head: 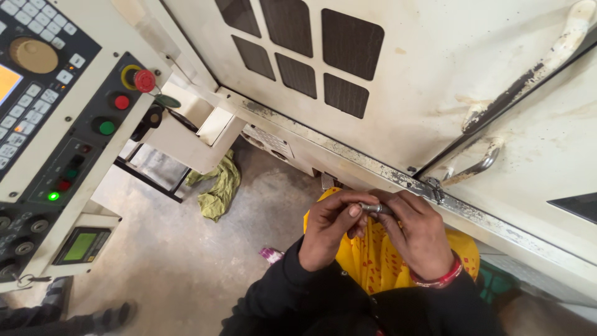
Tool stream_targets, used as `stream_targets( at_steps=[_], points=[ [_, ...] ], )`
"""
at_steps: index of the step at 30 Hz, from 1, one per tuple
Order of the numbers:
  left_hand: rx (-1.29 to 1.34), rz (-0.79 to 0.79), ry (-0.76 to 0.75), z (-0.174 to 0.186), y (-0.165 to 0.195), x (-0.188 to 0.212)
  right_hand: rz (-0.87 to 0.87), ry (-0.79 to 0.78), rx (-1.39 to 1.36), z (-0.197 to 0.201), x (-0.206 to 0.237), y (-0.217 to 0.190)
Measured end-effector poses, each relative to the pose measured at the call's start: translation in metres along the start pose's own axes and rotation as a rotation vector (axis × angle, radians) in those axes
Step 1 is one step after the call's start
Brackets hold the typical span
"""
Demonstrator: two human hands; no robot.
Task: The person picks up cylindrical metal rods from a tray, opens a machine door, and places the rods inside. They then close the door and continue handling additional rods, comparing and inspecting them by hand.
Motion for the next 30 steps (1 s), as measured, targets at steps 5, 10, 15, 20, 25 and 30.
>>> stream_targets(
  at_steps=[5,10,15,20,25,30],
  points=[
    [0.239,0.096,-0.022,0.001,-0.012,-0.001,0.059,0.049,0.063,0.003,0.003,0.0],
    [0.275,0.106,0.039,0.008,-0.014,-0.006,0.018,-0.011,-0.013,-0.002,0.002,0.012],
    [0.285,0.143,0.079,0.015,-0.015,-0.008,-0.184,-0.105,-0.123,0.001,0.006,0.026],
    [0.221,0.101,0.049,0.012,-0.016,-0.007,-0.225,-0.024,-0.304,0.024,0.012,0.023],
    [0.129,0.061,0.063,0.01,-0.017,-0.007,-0.25,0.043,-0.317,0.034,0.016,0.028],
    [0.045,0.014,0.075,0.008,-0.013,-0.007,-0.224,0.092,-0.317,0.038,0.019,0.032]
  ],
)
Point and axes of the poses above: each hand's wrist, its own x-axis away from the middle knuckle, its own z-axis out of the back of the hand, y = z × x, the point moved 6 cm from there along -x, towards the middle knuckle, and after that the axes turned 2 degrees about z, right-handed, at the moved point
